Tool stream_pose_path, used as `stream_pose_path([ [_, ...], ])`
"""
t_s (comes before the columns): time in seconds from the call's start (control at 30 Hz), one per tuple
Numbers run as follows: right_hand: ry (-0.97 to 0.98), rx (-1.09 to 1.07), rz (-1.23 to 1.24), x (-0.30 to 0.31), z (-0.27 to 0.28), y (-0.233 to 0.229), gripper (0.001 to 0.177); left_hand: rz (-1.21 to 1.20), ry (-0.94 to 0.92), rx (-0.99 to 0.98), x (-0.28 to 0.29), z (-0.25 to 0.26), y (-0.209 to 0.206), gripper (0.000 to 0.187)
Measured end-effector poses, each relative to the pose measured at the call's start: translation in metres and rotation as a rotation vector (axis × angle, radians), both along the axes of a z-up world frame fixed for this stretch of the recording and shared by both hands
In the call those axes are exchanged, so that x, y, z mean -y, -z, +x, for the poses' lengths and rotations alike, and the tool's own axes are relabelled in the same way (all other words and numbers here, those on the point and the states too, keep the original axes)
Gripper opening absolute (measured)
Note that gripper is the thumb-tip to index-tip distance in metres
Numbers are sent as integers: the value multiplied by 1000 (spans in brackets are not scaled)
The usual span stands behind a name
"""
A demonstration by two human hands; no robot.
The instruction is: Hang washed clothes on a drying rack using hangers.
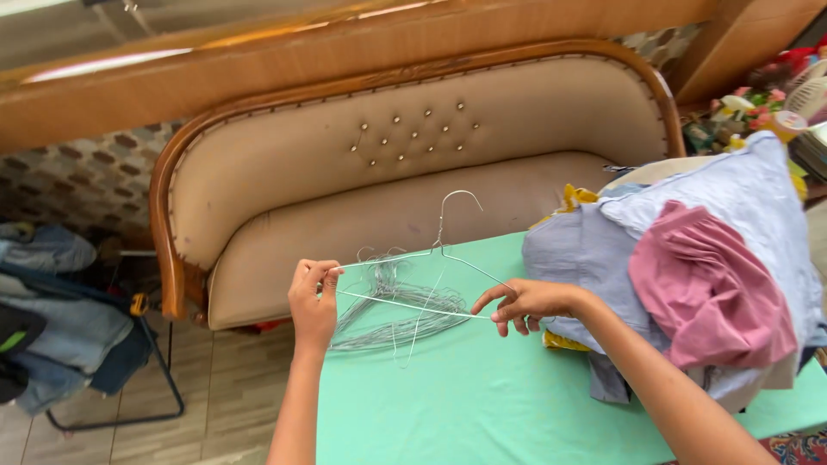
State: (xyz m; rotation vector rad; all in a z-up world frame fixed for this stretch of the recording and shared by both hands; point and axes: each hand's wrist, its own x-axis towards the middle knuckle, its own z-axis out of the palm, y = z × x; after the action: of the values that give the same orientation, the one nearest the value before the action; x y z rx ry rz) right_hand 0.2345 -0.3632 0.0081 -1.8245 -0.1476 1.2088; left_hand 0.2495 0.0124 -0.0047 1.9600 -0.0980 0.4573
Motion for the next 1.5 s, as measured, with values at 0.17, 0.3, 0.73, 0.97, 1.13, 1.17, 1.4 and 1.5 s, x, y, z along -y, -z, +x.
stream_pose_path([
  [0.17, 151, 187, 26, 59, -7, 15, 42, 28, 123, 94, 41, 19, -32, 12],
  [0.3, 192, 585, 137, 142, -21, 40, 38, -60, 109, 33, 94, 37, -36, 44],
  [0.73, 894, 453, -122, 419, -96, -9, 43, 193, 633, -194, 469, 24, 71, 59],
  [0.97, 790, 601, -32, 524, -91, 31, 43, 404, 578, -12, 574, 15, 40, 32],
  [1.13, 787, 521, 23, 479, -76, -31, 44, 397, 474, 69, 564, -3, -33, 13],
  [1.17, 781, 544, 46, 460, -69, -46, 46, 322, 465, 193, 561, -6, -53, 13],
  [1.4, 560, 816, 786, 339, -7, -154, 43, 220, 514, 502, 513, -20, -189, 10],
  [1.5, 389, 1082, 580, 302, 0, -223, 42, 178, 427, 592, 475, -21, -228, 12],
])
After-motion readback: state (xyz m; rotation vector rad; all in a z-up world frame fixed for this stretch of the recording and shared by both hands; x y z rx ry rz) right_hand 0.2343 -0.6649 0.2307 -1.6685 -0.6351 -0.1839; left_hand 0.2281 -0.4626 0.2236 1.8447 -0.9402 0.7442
